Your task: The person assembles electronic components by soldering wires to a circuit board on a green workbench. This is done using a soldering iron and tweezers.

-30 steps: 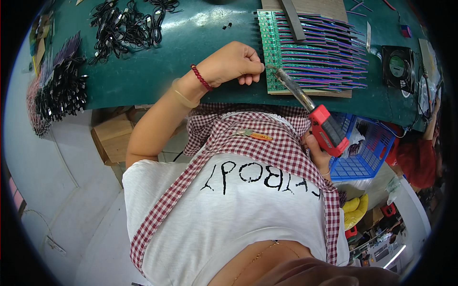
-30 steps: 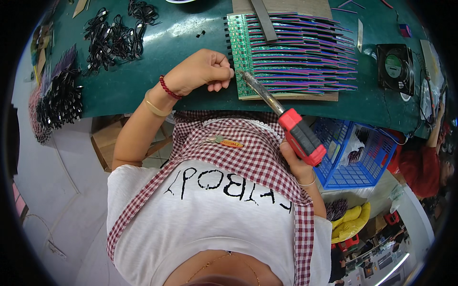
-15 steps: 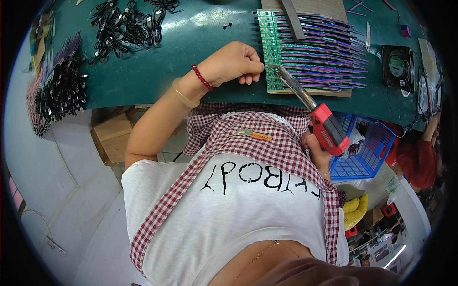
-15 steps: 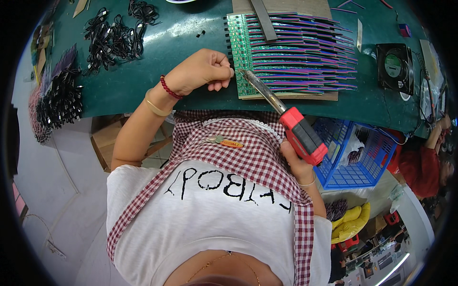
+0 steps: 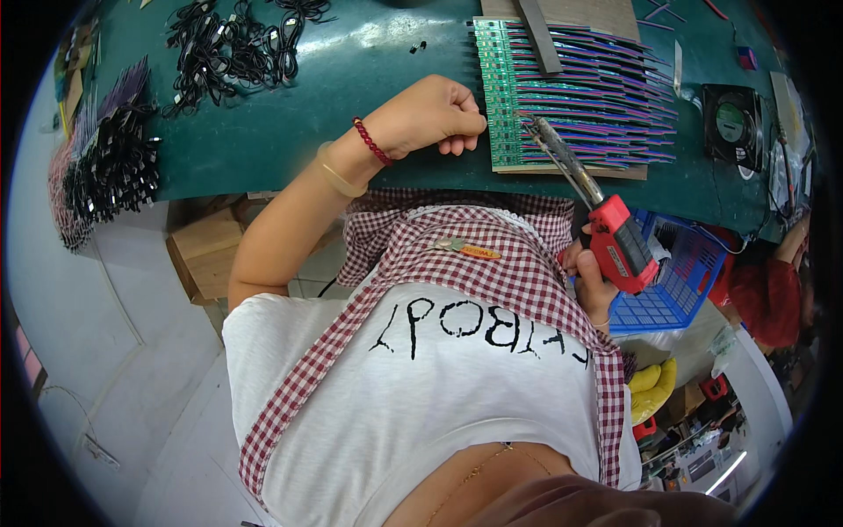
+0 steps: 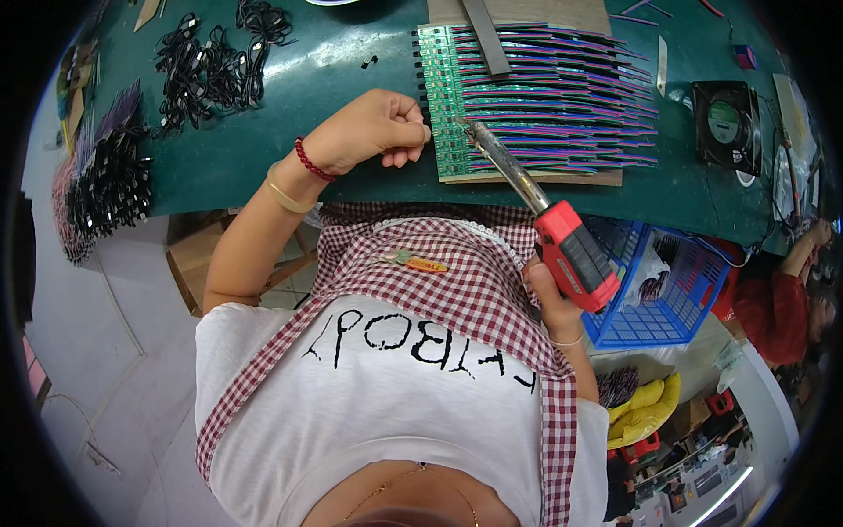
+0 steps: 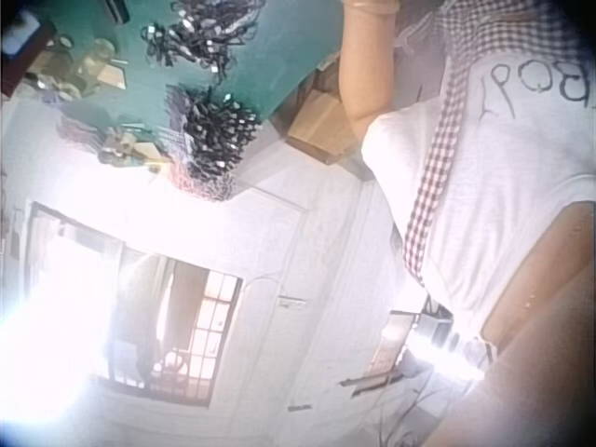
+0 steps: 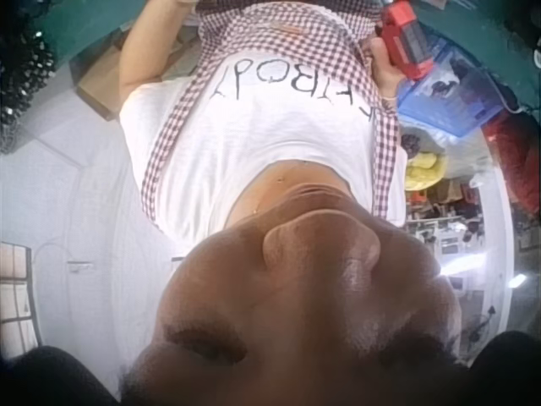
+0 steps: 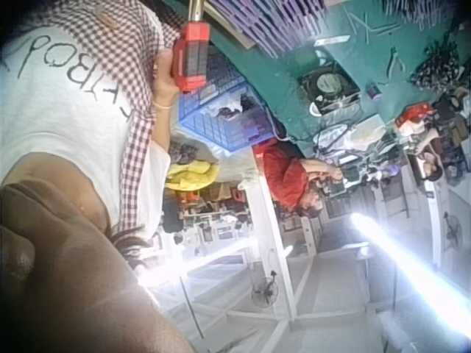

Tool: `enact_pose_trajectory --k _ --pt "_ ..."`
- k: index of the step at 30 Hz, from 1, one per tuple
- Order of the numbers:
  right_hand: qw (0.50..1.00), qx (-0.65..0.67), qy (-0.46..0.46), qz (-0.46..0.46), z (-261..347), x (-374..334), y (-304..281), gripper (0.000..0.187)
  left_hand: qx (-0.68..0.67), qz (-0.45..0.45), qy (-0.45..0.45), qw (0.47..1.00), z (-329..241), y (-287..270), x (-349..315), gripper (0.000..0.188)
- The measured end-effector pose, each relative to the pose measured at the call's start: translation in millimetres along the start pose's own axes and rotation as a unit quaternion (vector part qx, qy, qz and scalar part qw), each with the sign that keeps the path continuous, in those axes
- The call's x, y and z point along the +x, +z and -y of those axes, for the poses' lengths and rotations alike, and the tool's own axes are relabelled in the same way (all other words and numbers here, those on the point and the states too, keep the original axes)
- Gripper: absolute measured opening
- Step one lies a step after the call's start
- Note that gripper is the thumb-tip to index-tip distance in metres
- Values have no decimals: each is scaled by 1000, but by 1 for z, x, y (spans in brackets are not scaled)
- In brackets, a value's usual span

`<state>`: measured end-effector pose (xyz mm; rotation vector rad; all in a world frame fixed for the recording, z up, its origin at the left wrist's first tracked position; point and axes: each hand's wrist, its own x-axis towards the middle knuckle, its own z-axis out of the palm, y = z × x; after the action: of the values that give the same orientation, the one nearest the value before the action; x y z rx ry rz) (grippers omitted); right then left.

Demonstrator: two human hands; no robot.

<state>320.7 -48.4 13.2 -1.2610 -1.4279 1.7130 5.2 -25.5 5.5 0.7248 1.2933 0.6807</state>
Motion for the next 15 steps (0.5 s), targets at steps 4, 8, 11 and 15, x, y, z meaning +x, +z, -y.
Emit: enact_pose_trajectory --k 4,8,11,15 --pt "1000 9 -11 12 0 3 0 43 -5 -1 0 1000 1 1 -1 15" --pt "999 10 -29 13 5 5 4 41 1 -2 5 1000 0 2 -2 15" --pt "999 21 -36 13 5 5 4 41 -1 -6 18 1000 1 1 -4 16" --pt "998 17 -53 2 4 6 3 40 79 -41 35 995 -7 -10 -10 18"
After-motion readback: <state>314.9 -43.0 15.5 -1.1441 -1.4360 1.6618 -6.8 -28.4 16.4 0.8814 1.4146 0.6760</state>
